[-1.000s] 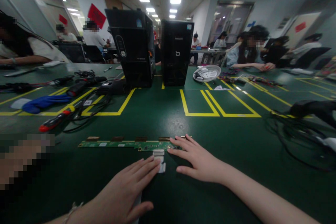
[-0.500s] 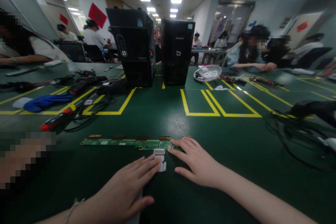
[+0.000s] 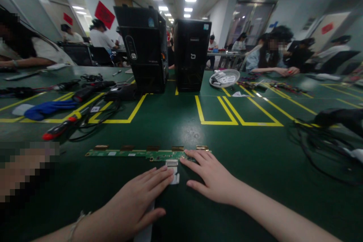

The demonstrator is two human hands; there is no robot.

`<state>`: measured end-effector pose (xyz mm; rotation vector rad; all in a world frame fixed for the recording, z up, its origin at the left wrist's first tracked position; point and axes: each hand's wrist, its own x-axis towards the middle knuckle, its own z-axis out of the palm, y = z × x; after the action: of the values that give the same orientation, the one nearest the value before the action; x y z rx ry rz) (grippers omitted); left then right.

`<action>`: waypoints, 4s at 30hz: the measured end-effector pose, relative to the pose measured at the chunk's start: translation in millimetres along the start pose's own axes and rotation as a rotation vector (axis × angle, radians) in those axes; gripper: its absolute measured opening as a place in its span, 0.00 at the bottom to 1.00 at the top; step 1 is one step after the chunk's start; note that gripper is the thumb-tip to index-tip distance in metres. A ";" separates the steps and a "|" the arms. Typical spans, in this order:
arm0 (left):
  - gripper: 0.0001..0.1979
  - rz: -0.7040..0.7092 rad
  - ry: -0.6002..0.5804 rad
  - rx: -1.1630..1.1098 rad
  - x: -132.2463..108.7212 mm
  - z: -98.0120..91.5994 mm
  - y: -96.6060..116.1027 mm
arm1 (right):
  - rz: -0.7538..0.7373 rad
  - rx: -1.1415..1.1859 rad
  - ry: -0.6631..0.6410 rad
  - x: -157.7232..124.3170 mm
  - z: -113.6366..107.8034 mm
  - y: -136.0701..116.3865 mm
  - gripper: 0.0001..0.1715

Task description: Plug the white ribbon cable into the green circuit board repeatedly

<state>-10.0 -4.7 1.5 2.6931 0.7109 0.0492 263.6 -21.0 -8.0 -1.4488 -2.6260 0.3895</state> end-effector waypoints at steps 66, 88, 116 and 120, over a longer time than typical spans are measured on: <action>0.40 -0.107 -0.040 -0.001 5.3 2.6 7.9 | -0.071 -0.043 0.032 0.2 1.6 5.0 0.35; 0.18 -0.529 0.445 0.294 -12.3 -58.9 -130.1 | -0.013 0.033 0.000 -3.6 -5.1 -0.1 0.32; 0.16 -0.809 0.288 0.182 -28.5 -65.1 -175.2 | -0.171 0.124 0.056 6.8 -5.1 -21.9 0.26; 0.16 -0.795 0.296 0.176 -28.7 -64.3 -175.3 | -0.198 0.084 -0.012 10.7 -5.9 -24.2 0.31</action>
<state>-125.6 144.7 2.8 2.3731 1.8917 0.1907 239.6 -23.3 4.1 -1.1519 -2.6950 0.4808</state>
